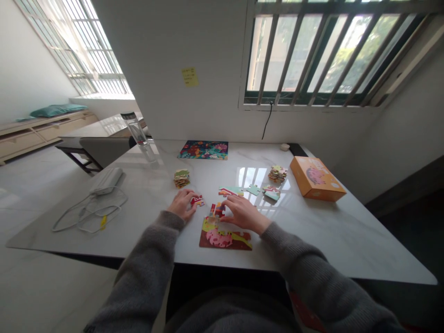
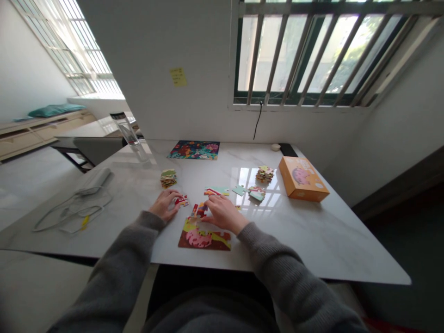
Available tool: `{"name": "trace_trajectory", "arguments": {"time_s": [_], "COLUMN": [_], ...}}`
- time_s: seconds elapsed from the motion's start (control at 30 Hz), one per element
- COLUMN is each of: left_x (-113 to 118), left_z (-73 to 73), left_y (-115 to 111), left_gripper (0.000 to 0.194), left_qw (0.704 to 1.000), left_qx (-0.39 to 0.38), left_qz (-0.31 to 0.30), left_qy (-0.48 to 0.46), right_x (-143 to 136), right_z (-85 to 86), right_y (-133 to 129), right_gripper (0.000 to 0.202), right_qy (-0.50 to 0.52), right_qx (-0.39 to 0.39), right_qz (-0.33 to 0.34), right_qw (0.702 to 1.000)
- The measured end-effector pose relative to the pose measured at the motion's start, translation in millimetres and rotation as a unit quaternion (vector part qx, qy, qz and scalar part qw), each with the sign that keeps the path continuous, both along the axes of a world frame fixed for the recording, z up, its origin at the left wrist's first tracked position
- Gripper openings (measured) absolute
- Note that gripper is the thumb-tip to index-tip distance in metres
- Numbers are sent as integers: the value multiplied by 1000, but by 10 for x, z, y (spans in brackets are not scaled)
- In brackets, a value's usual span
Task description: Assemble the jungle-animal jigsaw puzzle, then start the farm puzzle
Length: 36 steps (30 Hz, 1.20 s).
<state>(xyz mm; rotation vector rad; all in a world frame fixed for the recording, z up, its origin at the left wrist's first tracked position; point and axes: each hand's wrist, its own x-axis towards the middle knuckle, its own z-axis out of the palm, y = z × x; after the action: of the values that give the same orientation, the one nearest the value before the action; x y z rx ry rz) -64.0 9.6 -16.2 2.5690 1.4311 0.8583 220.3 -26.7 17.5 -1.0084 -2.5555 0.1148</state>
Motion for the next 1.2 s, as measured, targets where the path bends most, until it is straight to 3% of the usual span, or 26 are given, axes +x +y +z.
{"name": "trace_trajectory", "arguments": {"time_s": [0.13,0.27,0.5,0.87,1.2], "left_x": [158,239,251,254,263], "left_z": [19,29,68,35,14], "left_y": [-119,-197,-220,-199,-185], "left_gripper": [15,12,14,15,17], "left_qw": [998,998,995,993,993], "left_qx": [3,-30,-67,-77,-75], "left_qz": [-34,-54,-74,-91,-87], "left_qy": [-51,-16,31,17,16], "right_x": [-170,-241,-225,-205,-230], "right_z": [-41,-68,-93,-132,-71], "right_y": [116,169,150,124,72], "right_gripper": [39,40,33,22,27], "right_qy": [15,11,16,25,25], "right_qx": [-14,-39,-58,-78,-82], "right_qz": [6,-10,-23,-29,-18], "right_qw": [1000,999,998,996,996]}}
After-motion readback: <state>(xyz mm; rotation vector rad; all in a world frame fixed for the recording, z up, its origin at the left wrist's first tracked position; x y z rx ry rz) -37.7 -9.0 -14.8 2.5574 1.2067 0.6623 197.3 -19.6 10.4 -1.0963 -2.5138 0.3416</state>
